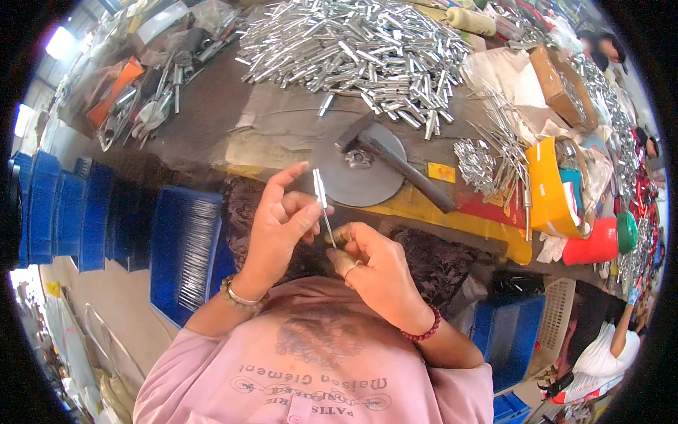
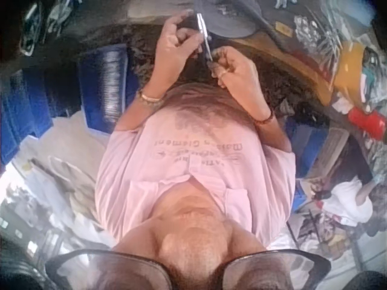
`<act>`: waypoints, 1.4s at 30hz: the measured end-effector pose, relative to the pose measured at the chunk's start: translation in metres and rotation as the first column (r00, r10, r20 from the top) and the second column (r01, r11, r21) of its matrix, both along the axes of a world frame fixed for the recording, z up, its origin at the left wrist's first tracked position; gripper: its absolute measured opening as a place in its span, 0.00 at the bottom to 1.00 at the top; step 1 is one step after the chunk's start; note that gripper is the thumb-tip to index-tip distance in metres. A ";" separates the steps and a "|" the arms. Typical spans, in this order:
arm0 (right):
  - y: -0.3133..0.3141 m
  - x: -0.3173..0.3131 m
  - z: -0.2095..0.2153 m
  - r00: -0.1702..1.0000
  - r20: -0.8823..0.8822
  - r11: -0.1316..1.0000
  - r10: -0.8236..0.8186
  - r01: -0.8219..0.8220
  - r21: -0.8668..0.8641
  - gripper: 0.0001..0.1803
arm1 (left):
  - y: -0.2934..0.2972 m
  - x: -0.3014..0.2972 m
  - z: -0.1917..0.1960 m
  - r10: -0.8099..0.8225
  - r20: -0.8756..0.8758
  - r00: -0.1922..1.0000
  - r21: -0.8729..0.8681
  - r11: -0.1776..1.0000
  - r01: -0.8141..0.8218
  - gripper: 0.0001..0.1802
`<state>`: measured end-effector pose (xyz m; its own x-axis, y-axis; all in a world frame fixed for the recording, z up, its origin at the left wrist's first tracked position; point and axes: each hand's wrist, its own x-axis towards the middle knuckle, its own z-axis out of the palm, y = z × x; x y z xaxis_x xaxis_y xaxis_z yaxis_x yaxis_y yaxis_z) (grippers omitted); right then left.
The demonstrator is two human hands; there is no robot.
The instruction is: The person inserts a thin wire into a small metal tube, places it on a metal anvil, and strikes the assembly with a hammer before placing the completed component into a blue bin.
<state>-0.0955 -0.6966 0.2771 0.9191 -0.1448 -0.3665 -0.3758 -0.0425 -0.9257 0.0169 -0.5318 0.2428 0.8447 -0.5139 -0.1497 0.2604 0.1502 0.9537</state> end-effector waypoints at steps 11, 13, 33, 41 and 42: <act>-0.015 0.023 -0.004 0.910 0.387 0.924 -0.146 0.266 -0.276 0.11 | 0.100 0.036 -0.019 0.369 0.101 0.924 0.038 0.927 -0.374 0.30; -0.023 0.031 -0.013 0.917 0.361 0.910 -0.172 0.288 -0.297 0.11 | 0.143 0.047 -0.043 0.488 0.136 0.862 0.197 0.840 -0.506 0.28; -0.032 0.021 -0.032 0.829 0.502 0.876 -0.246 0.412 -0.251 0.09 | 0.316 0.183 -0.289 0.775 0.219 0.592 0.716 0.284 -0.637 0.28; -0.028 0.031 -0.021 0.886 0.436 0.964 -0.157 0.234 -0.129 0.04 | 0.405 0.166 -0.305 0.625 0.641 0.447 0.494 0.109 -0.862 0.22; -0.028 0.032 -0.022 0.870 0.477 0.959 -0.123 0.228 -0.168 0.03 | 0.378 0.178 -0.291 0.713 0.548 0.438 0.420 0.218 -0.881 0.19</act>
<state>-0.0638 -0.7246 0.2555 0.9270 -0.3452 0.1466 0.0676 -0.2308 -0.9707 0.1953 -0.1542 -0.0485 0.7956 0.5898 0.1387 0.1535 -0.4177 0.8955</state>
